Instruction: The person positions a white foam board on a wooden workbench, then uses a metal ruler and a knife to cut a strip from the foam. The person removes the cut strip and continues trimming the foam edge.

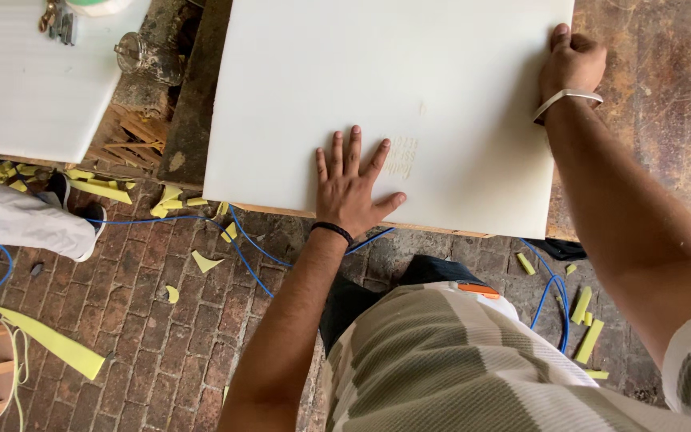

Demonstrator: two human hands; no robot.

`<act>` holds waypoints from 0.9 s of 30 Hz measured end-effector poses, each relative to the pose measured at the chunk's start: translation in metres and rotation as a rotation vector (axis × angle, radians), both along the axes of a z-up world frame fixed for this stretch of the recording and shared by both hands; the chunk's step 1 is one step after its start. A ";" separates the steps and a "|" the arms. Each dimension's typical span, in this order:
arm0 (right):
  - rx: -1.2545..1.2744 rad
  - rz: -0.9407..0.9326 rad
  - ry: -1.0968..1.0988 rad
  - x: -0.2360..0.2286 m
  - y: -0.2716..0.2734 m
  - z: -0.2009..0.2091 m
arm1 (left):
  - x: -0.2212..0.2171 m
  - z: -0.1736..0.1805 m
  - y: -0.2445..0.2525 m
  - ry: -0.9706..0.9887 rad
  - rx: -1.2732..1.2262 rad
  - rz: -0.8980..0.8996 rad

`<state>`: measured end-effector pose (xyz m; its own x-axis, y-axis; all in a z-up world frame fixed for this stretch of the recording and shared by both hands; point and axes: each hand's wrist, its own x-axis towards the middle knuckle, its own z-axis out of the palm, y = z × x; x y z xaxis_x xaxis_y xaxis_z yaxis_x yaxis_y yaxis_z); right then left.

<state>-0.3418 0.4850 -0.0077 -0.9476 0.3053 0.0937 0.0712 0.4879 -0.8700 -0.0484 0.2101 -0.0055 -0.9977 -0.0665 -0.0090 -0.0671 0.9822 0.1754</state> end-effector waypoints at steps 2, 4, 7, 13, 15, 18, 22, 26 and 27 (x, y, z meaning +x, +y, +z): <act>-0.027 0.010 0.013 -0.002 0.000 -0.004 | -0.001 0.004 0.003 0.004 -0.019 0.011; -0.073 0.012 0.055 -0.004 0.001 -0.009 | -0.002 0.008 0.009 0.018 -0.053 0.012; -0.112 0.034 0.058 -0.007 0.001 -0.014 | -0.016 0.013 0.032 -0.080 0.000 -0.073; -0.033 0.032 0.001 -0.006 0.004 -0.020 | -0.028 0.009 0.093 -0.081 -0.062 -0.266; -0.021 0.021 -0.043 -0.004 0.004 -0.022 | -0.027 0.006 0.097 -0.088 -0.062 -0.268; -0.021 0.013 -0.022 -0.002 -0.004 -0.019 | -0.027 0.007 0.093 -0.070 -0.052 -0.256; 0.044 0.030 0.047 0.004 0.002 -0.015 | -0.024 0.004 0.093 -0.052 -0.017 -0.251; 0.049 0.045 0.080 0.000 -0.008 -0.021 | -0.021 0.002 0.079 0.035 -0.001 -0.306; 0.111 0.041 0.073 -0.002 -0.008 -0.024 | -0.019 0.001 0.075 0.046 0.002 -0.318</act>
<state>-0.3437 0.4769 -0.0320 -0.9487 0.2500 0.1934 -0.0122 0.5825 -0.8127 -0.0675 0.2854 -0.0047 -0.9679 0.2485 0.0367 0.2510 0.9523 0.1734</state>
